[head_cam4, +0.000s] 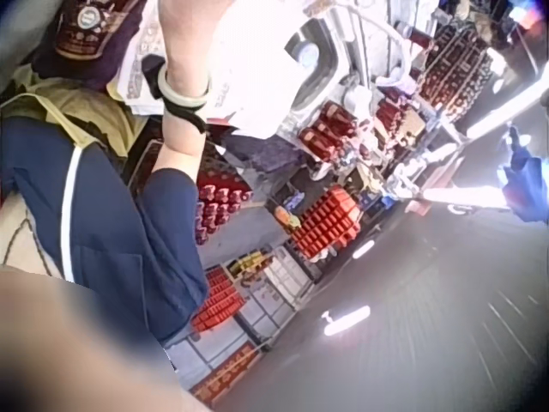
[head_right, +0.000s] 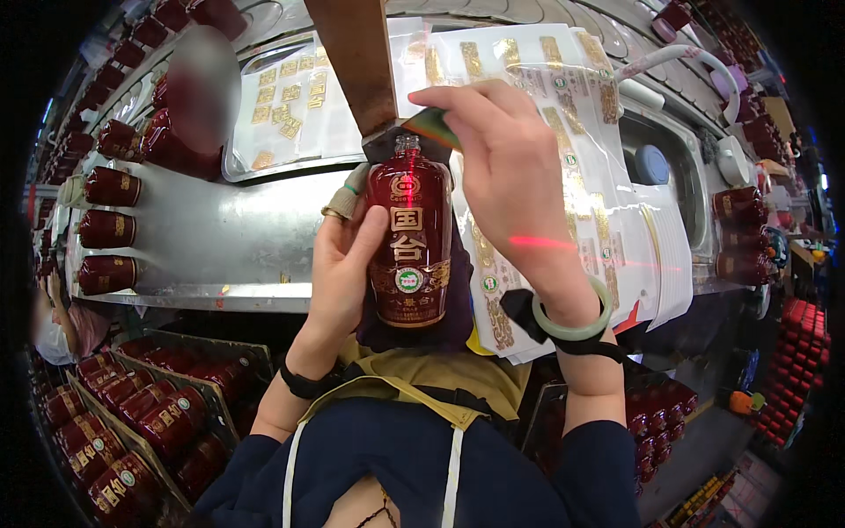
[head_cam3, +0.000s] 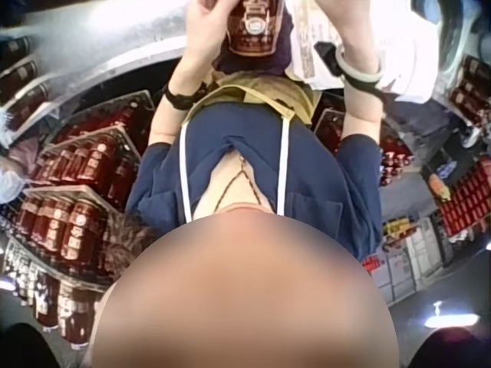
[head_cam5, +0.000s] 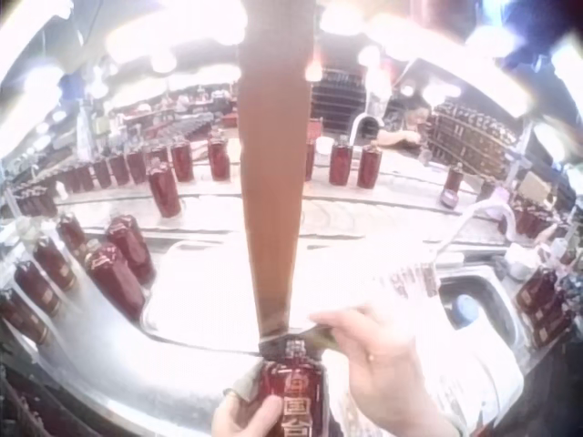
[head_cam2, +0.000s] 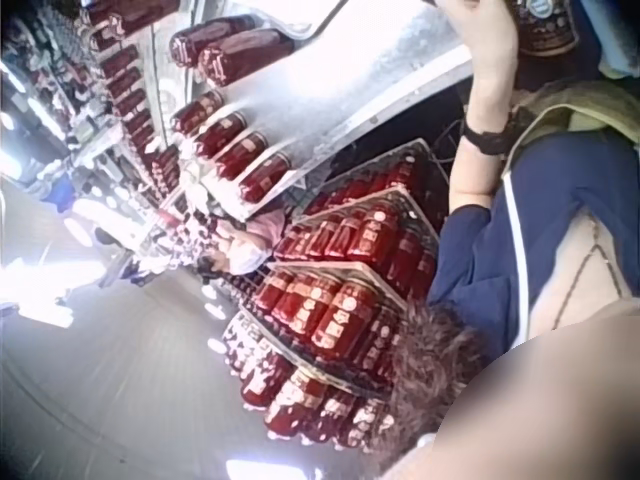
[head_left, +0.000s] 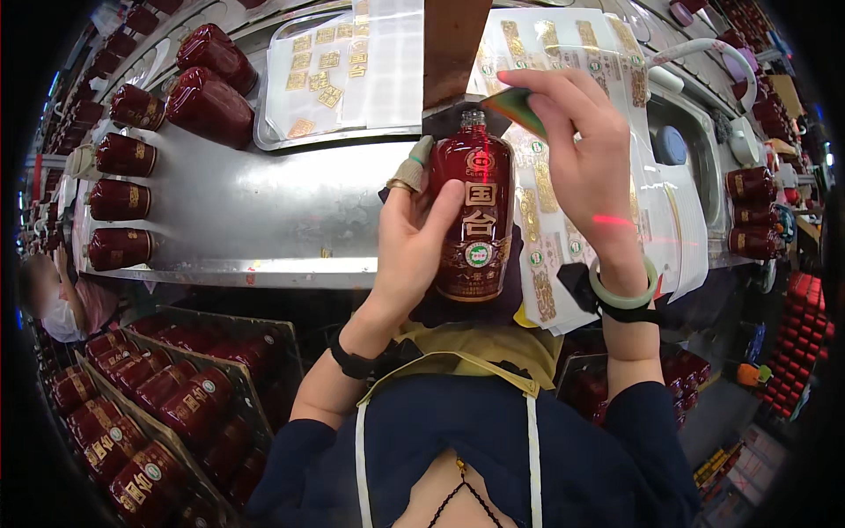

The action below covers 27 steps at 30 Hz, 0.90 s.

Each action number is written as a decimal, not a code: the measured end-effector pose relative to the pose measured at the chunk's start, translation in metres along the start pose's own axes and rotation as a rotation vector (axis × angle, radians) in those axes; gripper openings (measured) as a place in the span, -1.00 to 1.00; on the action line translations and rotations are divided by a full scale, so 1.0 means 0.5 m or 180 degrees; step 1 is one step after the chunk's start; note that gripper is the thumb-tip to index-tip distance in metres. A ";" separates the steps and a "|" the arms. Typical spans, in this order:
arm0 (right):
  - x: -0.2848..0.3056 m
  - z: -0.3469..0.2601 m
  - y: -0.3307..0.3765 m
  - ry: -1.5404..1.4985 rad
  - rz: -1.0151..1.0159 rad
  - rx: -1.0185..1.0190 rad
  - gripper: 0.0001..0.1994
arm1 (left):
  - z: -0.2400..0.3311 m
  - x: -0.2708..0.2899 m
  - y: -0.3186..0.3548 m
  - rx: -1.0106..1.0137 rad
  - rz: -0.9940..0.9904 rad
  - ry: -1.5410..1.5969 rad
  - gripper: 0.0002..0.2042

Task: The person is manually applying decorative labels to red liquor bottles at a factory station.

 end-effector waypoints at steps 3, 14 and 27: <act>0.009 -0.006 0.051 -0.1160 0.0072 -0.1435 -0.78 | 0.002 0.010 0.015 0.0251 -0.0152 0.0477 -0.46; -0.041 -0.050 0.205 -0.3114 0.0119 -0.3286 -0.25 | -0.005 0.014 0.022 0.0111 -0.0333 0.0024 -0.25; 0.002 -0.035 0.135 -0.2274 0.0381 -0.2039 -0.54 | 0.000 0.003 0.022 -0.0027 -0.0324 0.0183 -0.28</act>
Point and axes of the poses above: each hand's wrist, its own y-axis away from the middle knuckle, its own x-axis out of the back of the hand, z = x × y, the point moved 1 cm from there along -y, towards the middle knuckle, and after that the axes turned 14 degrees about -y, right-handed, at the moved point
